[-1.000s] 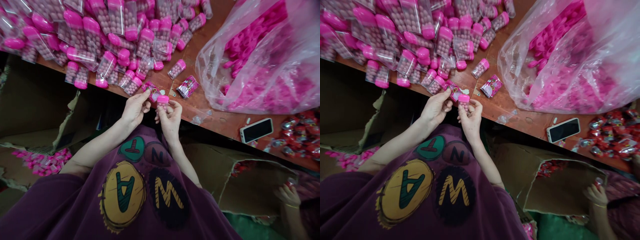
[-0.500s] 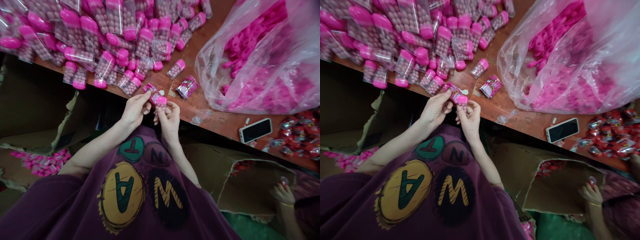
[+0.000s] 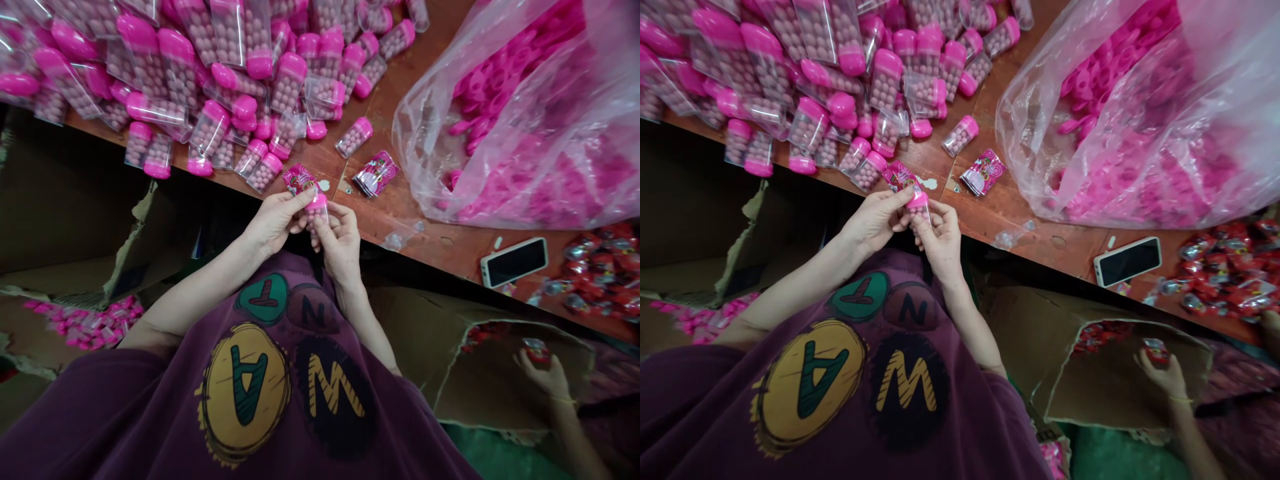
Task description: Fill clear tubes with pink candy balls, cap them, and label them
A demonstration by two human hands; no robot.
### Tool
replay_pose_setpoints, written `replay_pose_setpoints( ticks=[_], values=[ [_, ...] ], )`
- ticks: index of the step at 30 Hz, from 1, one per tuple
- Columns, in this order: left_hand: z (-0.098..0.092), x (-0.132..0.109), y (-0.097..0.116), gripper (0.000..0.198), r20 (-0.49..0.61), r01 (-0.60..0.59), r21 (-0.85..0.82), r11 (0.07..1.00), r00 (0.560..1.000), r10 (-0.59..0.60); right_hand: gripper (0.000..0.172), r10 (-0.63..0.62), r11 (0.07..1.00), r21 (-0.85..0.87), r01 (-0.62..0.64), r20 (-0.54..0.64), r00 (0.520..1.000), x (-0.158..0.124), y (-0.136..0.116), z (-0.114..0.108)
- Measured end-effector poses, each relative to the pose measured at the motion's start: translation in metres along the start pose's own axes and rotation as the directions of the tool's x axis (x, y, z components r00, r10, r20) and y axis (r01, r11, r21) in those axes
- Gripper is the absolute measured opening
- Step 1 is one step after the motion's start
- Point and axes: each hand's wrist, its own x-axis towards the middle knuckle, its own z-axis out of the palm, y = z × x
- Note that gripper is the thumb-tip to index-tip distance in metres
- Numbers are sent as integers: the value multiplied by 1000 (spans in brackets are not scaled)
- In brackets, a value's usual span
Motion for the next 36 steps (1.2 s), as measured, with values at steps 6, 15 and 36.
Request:
replay_pose_setpoints(
  ticks=[6, 15, 36],
  values=[
    [-3, 3, 2, 48, 83, 53, 29, 998, 995, -56, 47, -47, 996, -74, 51, 50, 998, 3, 3, -8],
    [-3, -1, 0, 44, 54, 74, 23, 997, 996, -75, 54, -56, 993, -97, 64, 83, 995, -1, 5, -3],
    [-7, -3, -1, 46, 85, 2, 15, 1000, 996, -4, 56, -33, 999, -6, 34, 110, 993, -3, 5, 5]
  ],
)
